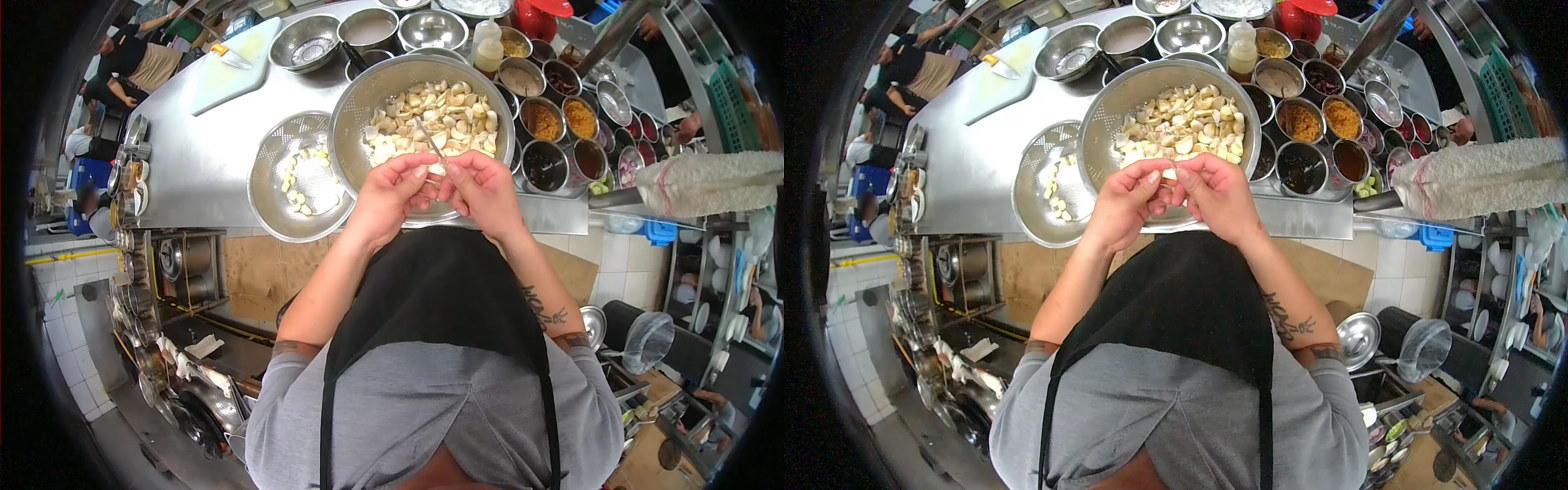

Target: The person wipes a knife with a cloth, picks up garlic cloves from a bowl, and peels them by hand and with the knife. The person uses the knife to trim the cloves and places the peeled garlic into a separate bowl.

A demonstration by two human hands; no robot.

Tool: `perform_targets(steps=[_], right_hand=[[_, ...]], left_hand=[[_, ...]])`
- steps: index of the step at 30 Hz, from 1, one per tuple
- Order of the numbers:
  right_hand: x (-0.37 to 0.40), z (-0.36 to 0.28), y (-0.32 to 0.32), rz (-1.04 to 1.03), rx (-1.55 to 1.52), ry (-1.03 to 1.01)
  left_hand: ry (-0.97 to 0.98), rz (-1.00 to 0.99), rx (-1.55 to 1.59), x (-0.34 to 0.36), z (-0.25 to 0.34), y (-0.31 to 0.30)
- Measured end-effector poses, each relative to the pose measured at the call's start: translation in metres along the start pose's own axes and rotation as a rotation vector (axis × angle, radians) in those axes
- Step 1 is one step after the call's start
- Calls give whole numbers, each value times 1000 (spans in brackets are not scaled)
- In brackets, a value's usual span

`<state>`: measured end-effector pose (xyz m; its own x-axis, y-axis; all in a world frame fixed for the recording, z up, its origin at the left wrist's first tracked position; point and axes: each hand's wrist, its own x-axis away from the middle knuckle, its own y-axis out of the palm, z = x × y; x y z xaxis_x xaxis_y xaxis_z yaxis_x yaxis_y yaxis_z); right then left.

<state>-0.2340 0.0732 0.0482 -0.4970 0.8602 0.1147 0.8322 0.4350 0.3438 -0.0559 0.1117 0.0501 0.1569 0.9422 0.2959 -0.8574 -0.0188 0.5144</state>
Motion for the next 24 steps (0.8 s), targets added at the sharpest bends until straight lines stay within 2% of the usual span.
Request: perform_targets(steps=[9, 12, 14, 16, 19, 22, 24], right_hand=[[2, -4, 2, -11, -21, 47], [0, -2, 3, 115, 45, 57], [-1, -5, 2, 164, 192, 126], [-2, 2, -6, 110, 424, 98], [-2, -11, 16, 284, 768, -64], [-13, -12, 12, 280, 883, -55], [-19, -21, 15, 208, 998, -15]], left_hand=[[-6, -111, 145, -3, -15, -15], [5, -78, 126, -1, -18, -16], [35, -41, 97, 4, -14, -21], [49, -26, 125, 9, -5, -30], [97, -3, 200, 22, 18, -45], [140, 89, 215, 31, 26, -73], [160, 170, 210, 39, 33, -90]])
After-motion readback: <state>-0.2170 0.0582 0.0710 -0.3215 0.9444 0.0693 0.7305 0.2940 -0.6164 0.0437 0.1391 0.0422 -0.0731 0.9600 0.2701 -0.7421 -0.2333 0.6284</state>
